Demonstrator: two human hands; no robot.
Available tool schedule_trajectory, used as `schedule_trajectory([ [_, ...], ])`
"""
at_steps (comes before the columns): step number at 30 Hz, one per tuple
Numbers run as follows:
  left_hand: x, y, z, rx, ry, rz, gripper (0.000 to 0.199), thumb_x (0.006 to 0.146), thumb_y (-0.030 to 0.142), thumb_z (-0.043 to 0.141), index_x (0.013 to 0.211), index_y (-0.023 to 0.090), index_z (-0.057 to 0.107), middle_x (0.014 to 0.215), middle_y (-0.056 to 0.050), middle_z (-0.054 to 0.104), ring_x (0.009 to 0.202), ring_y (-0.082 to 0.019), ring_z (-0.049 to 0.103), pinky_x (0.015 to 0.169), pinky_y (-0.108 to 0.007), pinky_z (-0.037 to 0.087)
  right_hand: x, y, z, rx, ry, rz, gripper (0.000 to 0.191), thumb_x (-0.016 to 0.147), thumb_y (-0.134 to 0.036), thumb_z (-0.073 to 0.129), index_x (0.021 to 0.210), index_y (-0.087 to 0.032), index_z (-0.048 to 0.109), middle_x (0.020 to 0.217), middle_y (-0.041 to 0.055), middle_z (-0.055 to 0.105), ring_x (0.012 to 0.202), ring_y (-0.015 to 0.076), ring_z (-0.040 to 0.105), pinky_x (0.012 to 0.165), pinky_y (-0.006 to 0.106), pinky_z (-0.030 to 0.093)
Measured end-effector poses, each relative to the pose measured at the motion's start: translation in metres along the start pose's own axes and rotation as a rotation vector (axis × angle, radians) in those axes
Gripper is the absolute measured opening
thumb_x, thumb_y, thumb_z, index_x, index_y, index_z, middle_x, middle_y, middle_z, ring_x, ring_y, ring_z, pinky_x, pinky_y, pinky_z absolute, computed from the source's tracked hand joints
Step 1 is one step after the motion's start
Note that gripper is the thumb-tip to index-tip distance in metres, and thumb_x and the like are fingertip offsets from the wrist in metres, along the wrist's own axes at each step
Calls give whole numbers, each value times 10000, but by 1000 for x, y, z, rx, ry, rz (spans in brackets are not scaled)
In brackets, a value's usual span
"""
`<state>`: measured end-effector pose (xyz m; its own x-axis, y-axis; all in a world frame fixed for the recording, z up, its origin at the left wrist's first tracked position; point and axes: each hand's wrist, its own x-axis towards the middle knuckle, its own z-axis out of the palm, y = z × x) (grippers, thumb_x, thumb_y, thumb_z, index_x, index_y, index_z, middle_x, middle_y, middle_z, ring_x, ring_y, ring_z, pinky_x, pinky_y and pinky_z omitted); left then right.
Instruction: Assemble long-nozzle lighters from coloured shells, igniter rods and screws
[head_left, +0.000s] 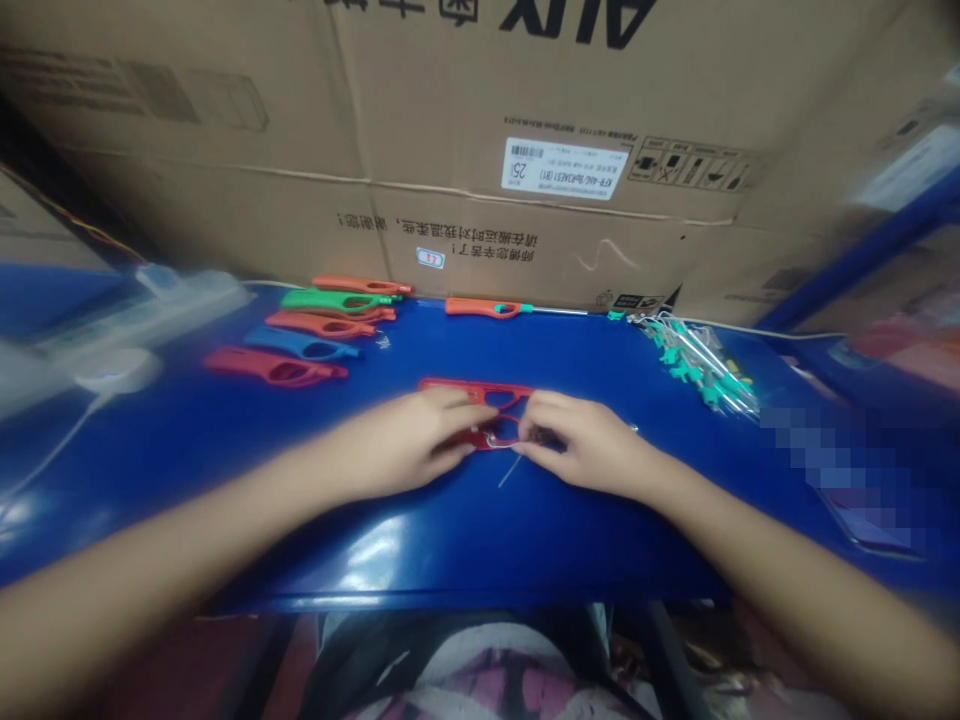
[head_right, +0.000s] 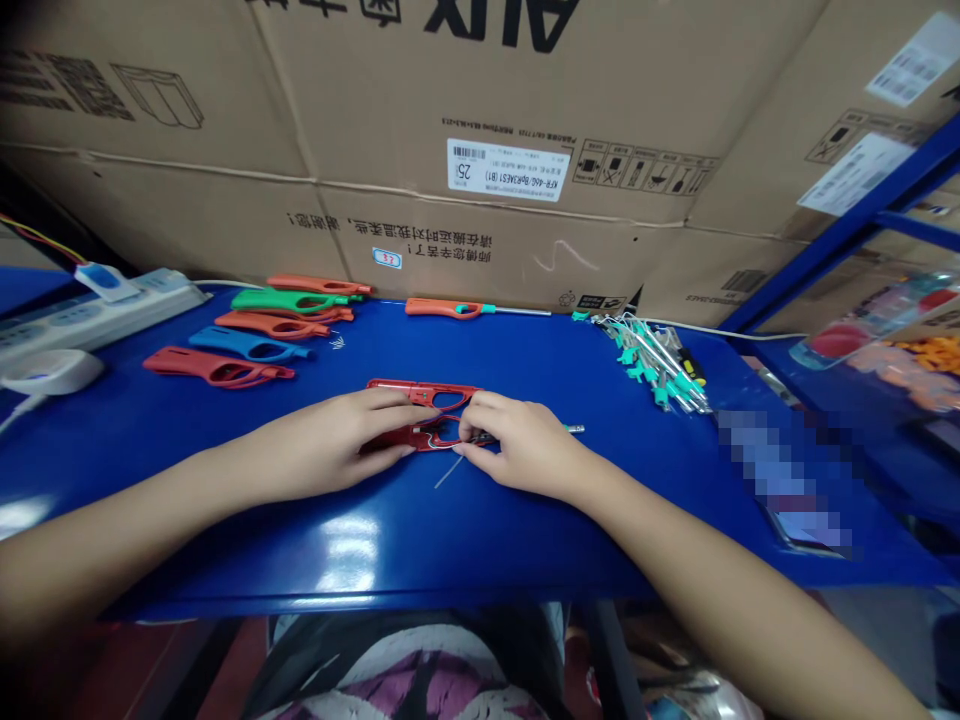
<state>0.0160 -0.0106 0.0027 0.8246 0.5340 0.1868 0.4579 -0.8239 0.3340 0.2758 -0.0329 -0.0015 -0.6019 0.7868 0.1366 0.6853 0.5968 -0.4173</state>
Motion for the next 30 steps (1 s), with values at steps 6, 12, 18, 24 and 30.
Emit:
schedule_trajectory([
  [6, 2, 3, 0, -38, -71, 20, 456, 950, 181, 523, 1396, 263, 568, 1107, -91, 615, 956, -215, 628, 839, -314, 530, -2, -1, -1, 7, -14, 0, 74, 909, -257, 661, 869, -208, 624, 940, 13, 658, 789, 141, 597, 671, 251, 400],
  [12, 5, 1, -1, -29, -96, 39, 450, 943, 175, 517, 1381, 258, 579, 1033, -83, 605, 861, -205, 614, 769, -308, 526, 0, -2, 0, 14, -17, 4, 65, 903, -248, 666, 872, -208, 625, 940, 12, 658, 790, 141, 598, 673, 251, 400],
  [18, 5, 2, -3, -22, -86, 69, 423, 908, 102, 533, 1306, 228, 598, 1216, -108, 612, 1101, -255, 612, 957, -380, 519, 1, -6, 0, 50, -14, -2, 70, 910, -251, 657, 872, -210, 615, 921, 7, 645, 776, 132, 583, 661, 244, 392],
  [24, 3, 3, -3, -20, -63, 77, 387, 927, 117, 517, 1292, 208, 610, 1214, -120, 623, 1084, -256, 626, 930, -381, 537, 0, -7, 1, 55, -10, 1, 75, 912, -248, 649, 864, -208, 607, 916, 11, 638, 766, 133, 577, 660, 245, 392],
  [30, 4, -1, -5, -53, -94, 56, 456, 956, 145, 502, 1401, 240, 523, 1233, -109, 613, 1090, -242, 616, 929, -361, 522, 0, -5, 1, 54, -1, 11, 85, 919, -274, 650, 880, -208, 613, 922, 17, 644, 766, 136, 583, 665, 252, 400],
])
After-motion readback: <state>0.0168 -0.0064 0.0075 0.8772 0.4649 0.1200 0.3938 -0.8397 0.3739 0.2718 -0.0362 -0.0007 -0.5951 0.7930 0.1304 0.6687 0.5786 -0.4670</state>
